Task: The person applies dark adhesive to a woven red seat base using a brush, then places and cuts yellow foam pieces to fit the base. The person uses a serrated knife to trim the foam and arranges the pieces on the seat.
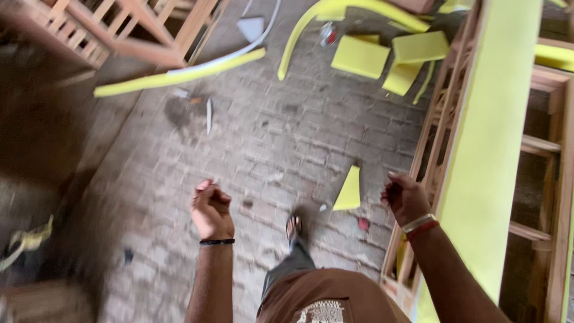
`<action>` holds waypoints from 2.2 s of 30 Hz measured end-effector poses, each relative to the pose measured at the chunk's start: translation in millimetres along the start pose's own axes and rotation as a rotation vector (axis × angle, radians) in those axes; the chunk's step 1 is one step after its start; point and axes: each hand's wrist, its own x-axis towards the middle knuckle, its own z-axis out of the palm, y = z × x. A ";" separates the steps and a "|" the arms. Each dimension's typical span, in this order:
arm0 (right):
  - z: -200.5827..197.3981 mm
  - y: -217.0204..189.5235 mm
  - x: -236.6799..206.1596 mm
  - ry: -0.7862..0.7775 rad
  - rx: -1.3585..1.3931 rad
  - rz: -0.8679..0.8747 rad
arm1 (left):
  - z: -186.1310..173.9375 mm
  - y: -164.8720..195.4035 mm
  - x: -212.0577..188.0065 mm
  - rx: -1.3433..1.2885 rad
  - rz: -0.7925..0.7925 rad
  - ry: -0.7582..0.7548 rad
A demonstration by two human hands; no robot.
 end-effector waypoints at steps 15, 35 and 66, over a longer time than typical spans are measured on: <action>-75.2 -160.0 310.5 0.547 0.265 -0.085 | 388.0 -250.4 311.5 0.222 -0.449 -0.468; 1.2 -492.1 746.1 0.494 0.143 -0.240 | 712.7 -521.3 718.4 0.393 -0.724 -0.369; -48.1 -697.8 1587.1 0.608 -1.284 -0.240 | 966.8 -868.8 965.2 0.470 -0.935 -0.295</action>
